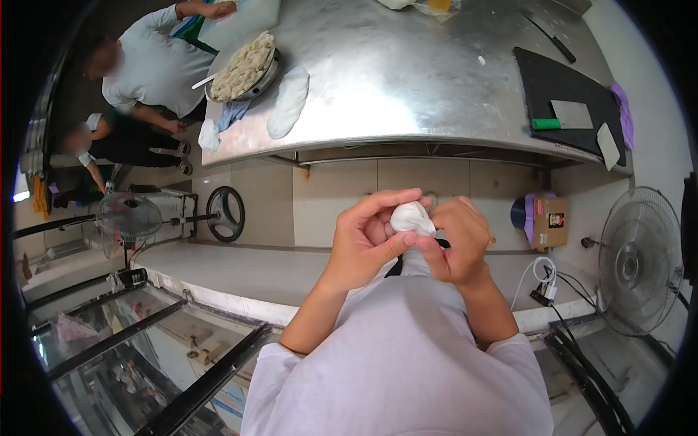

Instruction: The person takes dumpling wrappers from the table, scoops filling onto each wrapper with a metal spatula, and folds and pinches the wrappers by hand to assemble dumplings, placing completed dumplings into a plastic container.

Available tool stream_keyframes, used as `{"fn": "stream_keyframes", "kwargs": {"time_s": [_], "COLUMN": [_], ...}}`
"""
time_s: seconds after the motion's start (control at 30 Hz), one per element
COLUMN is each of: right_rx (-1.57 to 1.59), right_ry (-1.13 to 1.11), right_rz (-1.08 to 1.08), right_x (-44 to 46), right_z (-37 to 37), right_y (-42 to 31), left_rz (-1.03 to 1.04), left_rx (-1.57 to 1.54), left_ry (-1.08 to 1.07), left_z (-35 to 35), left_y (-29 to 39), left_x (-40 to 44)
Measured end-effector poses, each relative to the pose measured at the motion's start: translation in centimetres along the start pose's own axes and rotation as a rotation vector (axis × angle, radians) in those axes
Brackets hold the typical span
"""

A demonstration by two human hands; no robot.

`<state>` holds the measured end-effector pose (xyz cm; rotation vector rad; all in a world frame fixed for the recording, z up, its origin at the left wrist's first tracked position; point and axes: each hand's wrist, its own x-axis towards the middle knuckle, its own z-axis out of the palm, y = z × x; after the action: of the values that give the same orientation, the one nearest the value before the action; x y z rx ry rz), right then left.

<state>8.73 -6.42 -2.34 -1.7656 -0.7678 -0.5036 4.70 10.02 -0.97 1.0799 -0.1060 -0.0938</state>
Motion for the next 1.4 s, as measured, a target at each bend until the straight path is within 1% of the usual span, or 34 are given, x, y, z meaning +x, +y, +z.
{"fn": "stream_keyframes", "kwargs": {"time_s": [0.07, 0.13, 0.27, 0.33, 0.37, 0.4, 0.47, 0.5, 0.57, 0.6, 0.67, 0.7, 0.77, 0.8, 0.83, 0.9, 0.93, 1.0, 1.07, 1.13, 1.17, 1.2, 1.27, 1.33, 1.4], "right_rx": [-0.046, -0.026, 0.001, 0.098, 0.117, 0.136, 0.298, 0.314, 0.334, 0.342, 0.413, 0.417, 0.395, 0.396, 0.372, 0.321, 0.319, 0.203, 0.186, 0.166, 0.141, 0.118, 0.091, 0.062, 0.075], "right_ry": [-0.031, -0.009, -0.024, 0.117, 0.135, 0.131, 0.204, 0.196, 0.124, 0.119, 0.159, 0.16, 0.15, 0.154, 0.134, 0.127, 0.124, 0.081, 0.097, 0.117, 0.102, 0.082, 0.059, 0.042, 0.04], "right_rz": [-0.023, 0.019, -0.017, 0.013, 0.075, 0.05, 0.343, 0.323, 0.494, 0.479, 0.66, 0.648, 0.812, 0.797, 0.816, 0.847, 0.845, 0.847, 0.829, 0.809, 0.816, 0.825, 0.79, 0.744, 0.787], "right_x": [-0.3, -0.8, -0.8, -1.3, -1.8, -2.1, -2.5, -2.9, -3.9, -4.4, -5.3, -5.7, -6.2, -6.4, -6.5, -5.8, -5.1, -3.9, -2.6, -1.3, -0.4, 0.2, 1.0, 2.3, 3.1], "right_z": [0.0, 0.0, -0.2, 0.0, -0.3, -0.5, -0.8, -1.0, -1.3, -1.3, -1.2, -1.2, -1.3, -1.5, -1.8, -2.4, -2.9, -3.9, -4.7, -5.5, -5.5, -5.5, -5.2, -4.5, -3.2], "right_y": [0.2, 0.7, 1.0, 1.6, 2.0, 2.4, 3.3, 4.0, 5.8, 6.6, 8.5, 9.3, 11.0, 11.9, 12.8, 14.4, 15.0, 15.6, 16.4, 17.1, 17.5, 17.7, 18.5, 19.2, 19.6], "left_rz": [0.013, 0.028, 0.052, 0.071, 0.057, 0.047, 0.062, 0.0, -0.109, -0.092, -0.226, -0.273, -0.351, -0.397, -0.384, -0.266, -0.263, -0.151, -0.176, -0.164, -0.09, -0.089, 0.024, 0.076, 0.098], "left_rx": [0.068, 0.132, 0.307, 0.38, 0.358, 0.333, 0.336, 0.284, 0.209, 0.216, 0.144, 0.134, 0.131, 0.136, 0.139, 0.273, 0.27, 0.544, 0.529, 0.612, 0.662, 0.662, 0.845, 0.935, 1.072], "left_ry": [0.02, 0.007, -0.007, -0.011, 0.03, 0.074, 0.094, 0.113, 0.141, 0.146, 0.138, 0.133, 0.111, 0.104, 0.098, 0.06, 0.061, 0.041, 0.031, -0.032, -0.017, -0.022, 0.024, 0.082, 0.103], "left_z": [0.2, 0.4, 0.4, 0.5, 0.5, 0.4, -0.3, -0.7, -1.3, -1.7, -2.4, -2.8, -3.2, -3.3, -3.5, -3.7, -3.9, -4.5, -4.4, -5.0, -5.4, -6.0, -8.0, -10.8, -14.6], "left_y": [0.0, 0.2, -0.1, 0.1, -0.3, -0.7, -1.5, -2.2, -3.2, -3.7, -5.0, -5.5, -6.1, -6.2, -6.4, -6.7, -6.5, -5.7, -3.8, -2.2, -1.5, -0.5, 2.1, 4.9, 8.4], "left_x": [0.1, 0.1, 0.1, 0.3, 0.5, 0.7, 1.1, 1.3, 2.0, 2.3, 3.3, 3.8, 5.2, 6.2, 7.2, 9.2, 10.2, 12.3, 14.2, 15.6, 16.3, 17.1, 18.9, 21.3, 24.3]}}
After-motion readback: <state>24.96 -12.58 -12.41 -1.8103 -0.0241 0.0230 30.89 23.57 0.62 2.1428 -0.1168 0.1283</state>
